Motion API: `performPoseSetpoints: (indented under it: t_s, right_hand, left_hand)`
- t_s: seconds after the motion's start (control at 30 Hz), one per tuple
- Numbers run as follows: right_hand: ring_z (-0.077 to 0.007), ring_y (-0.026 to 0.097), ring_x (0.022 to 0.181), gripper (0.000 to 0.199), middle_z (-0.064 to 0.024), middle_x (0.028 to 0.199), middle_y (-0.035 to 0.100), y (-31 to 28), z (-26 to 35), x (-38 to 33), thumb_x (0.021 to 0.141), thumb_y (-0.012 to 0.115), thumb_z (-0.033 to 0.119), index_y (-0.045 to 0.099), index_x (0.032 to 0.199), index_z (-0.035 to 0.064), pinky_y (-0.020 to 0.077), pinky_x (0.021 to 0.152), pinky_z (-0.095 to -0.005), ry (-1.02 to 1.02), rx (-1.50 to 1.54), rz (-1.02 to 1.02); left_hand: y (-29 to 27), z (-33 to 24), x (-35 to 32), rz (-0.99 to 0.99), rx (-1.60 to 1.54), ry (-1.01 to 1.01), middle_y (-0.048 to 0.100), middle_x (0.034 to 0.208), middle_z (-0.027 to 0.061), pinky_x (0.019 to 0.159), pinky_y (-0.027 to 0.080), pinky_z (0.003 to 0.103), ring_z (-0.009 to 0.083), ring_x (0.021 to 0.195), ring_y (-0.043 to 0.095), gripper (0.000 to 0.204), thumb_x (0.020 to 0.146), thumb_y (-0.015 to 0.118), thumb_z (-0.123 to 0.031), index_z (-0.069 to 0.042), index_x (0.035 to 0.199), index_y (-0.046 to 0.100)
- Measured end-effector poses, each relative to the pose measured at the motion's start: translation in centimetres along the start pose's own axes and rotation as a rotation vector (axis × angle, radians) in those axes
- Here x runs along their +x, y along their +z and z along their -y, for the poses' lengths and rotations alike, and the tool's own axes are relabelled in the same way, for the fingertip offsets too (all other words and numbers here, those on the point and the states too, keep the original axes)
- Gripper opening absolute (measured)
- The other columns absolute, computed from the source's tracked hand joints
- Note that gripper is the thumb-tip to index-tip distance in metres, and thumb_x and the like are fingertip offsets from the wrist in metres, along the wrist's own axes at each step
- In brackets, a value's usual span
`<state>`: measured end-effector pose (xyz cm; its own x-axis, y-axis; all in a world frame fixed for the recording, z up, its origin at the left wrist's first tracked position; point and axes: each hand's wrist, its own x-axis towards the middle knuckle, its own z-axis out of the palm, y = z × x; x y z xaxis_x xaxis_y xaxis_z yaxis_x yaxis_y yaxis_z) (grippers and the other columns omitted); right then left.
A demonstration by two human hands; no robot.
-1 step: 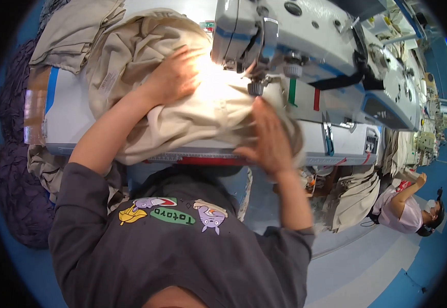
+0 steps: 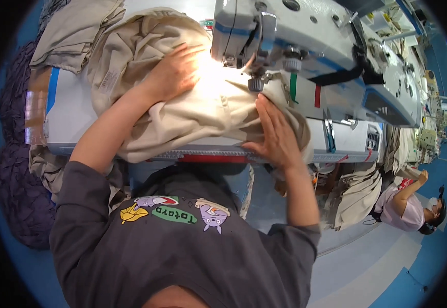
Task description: Operating an industrial sewing machine to stitch pieces of light-colored fabric.
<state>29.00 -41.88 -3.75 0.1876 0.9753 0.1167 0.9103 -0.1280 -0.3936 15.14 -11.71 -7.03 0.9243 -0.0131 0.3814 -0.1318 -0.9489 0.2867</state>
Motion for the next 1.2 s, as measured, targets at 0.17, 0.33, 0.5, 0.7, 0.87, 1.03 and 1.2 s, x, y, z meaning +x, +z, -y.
performPoseSetpoints:
  t_s: [0.17, 0.33, 0.5, 0.7, 0.87, 1.03, 1.2]
  right_hand:
    - [-0.0325, 0.050, 0.130, 0.058, -0.0118, 0.137, 0.055, 2.3, 3.6, -2.5, 0.075, 0.080, 0.018, 0.059, 0.129, 0.0128, 0.0410, 0.109, -0.0475, -0.214, -0.092, -0.295]
    - [-0.0334, 0.052, 0.118, 0.054, -0.0118, 0.127, 0.055, 5.2, 6.0, -1.2, 0.078, 0.077, 0.035, 0.061, 0.121, 0.0072, 0.0412, 0.102, -0.0454, 0.029, -0.037, -0.154]
    - [-0.0293, 0.059, 0.107, 0.029, -0.0077, 0.110, 0.065, 3.5, 3.1, 4.4, 0.079, 0.072, 0.019, 0.069, 0.107, 0.0112, 0.0437, 0.095, -0.0444, -0.071, -0.060, -0.207]
    - [-0.0303, 0.066, 0.090, 0.014, -0.0124, 0.097, 0.068, 3.1, 1.4, 5.9, 0.083, 0.069, 0.011, 0.071, 0.095, 0.0038, 0.0521, 0.082, -0.0374, -0.050, 0.369, -0.164]
    - [-0.0291, 0.067, 0.084, 0.013, -0.0112, 0.096, 0.069, 2.9, 1.8, 5.6, 0.084, 0.068, 0.009, 0.069, 0.096, 0.0027, 0.0528, 0.076, -0.0339, 0.013, 0.542, -0.158]
    - [-0.0285, 0.062, 0.086, 0.009, -0.0093, 0.086, 0.065, 1.8, 3.5, 4.4, 0.083, 0.069, 0.009, 0.068, 0.091, 0.0040, 0.0490, 0.078, -0.0373, -0.172, 0.365, -0.176]
    - [-0.0247, 0.057, 0.081, 0.010, -0.0041, 0.077, 0.057, 2.0, 4.9, 0.6, 0.077, 0.071, 0.006, 0.065, 0.084, 0.0071, 0.0454, 0.079, -0.0359, -0.221, 0.493, -0.054]
  left_hand:
    - [-5.7, -4.1, -2.3, -0.180, -0.139, 0.011, 0.062, 0.127, 0.0154, 0.092, 0.053, 0.039, 0.0311, 0.113, 0.062, 0.040, 0.082, 0.066, 0.003, -0.001, 0.122, 0.062]
    - [-7.3, -12.2, -8.4, -0.048, -0.103, 0.423, 0.070, 0.105, 0.0064, 0.075, 0.058, 0.032, 0.0205, 0.097, 0.069, 0.029, 0.082, 0.065, -0.006, -0.008, 0.110, 0.068]
    - [-4.1, -9.6, -8.1, 0.118, 0.065, -0.116, 0.059, 0.125, 0.0081, 0.083, 0.047, 0.036, 0.0238, 0.098, 0.058, 0.059, 0.078, 0.074, -0.021, -0.006, 0.132, 0.054]
    - [-3.0, -8.5, -5.0, 0.051, 0.203, -0.075, 0.059, 0.129, 0.0050, 0.091, 0.047, 0.037, 0.0246, 0.105, 0.058, 0.051, 0.076, 0.076, -0.019, -0.011, 0.125, 0.062]
    - [-2.0, -9.0, -4.8, -0.082, 0.288, 0.091, 0.059, 0.132, 0.0030, 0.097, 0.045, 0.039, 0.0221, 0.114, 0.056, 0.029, 0.078, 0.070, -0.013, -0.009, 0.107, 0.067]
    - [-3.9, -8.5, -4.0, -0.089, 0.180, 0.259, 0.068, 0.106, 0.0059, 0.087, 0.053, 0.037, 0.0179, 0.098, 0.066, 0.019, 0.078, 0.065, -0.012, -0.010, 0.098, 0.064]
    - [-7.2, -12.7, -5.6, 0.707, 0.065, -0.048, 0.061, 0.086, 0.0049, 0.059, 0.052, 0.034, 0.0174, 0.086, 0.064, 0.018, 0.077, 0.067, -0.016, -0.009, 0.090, 0.058]
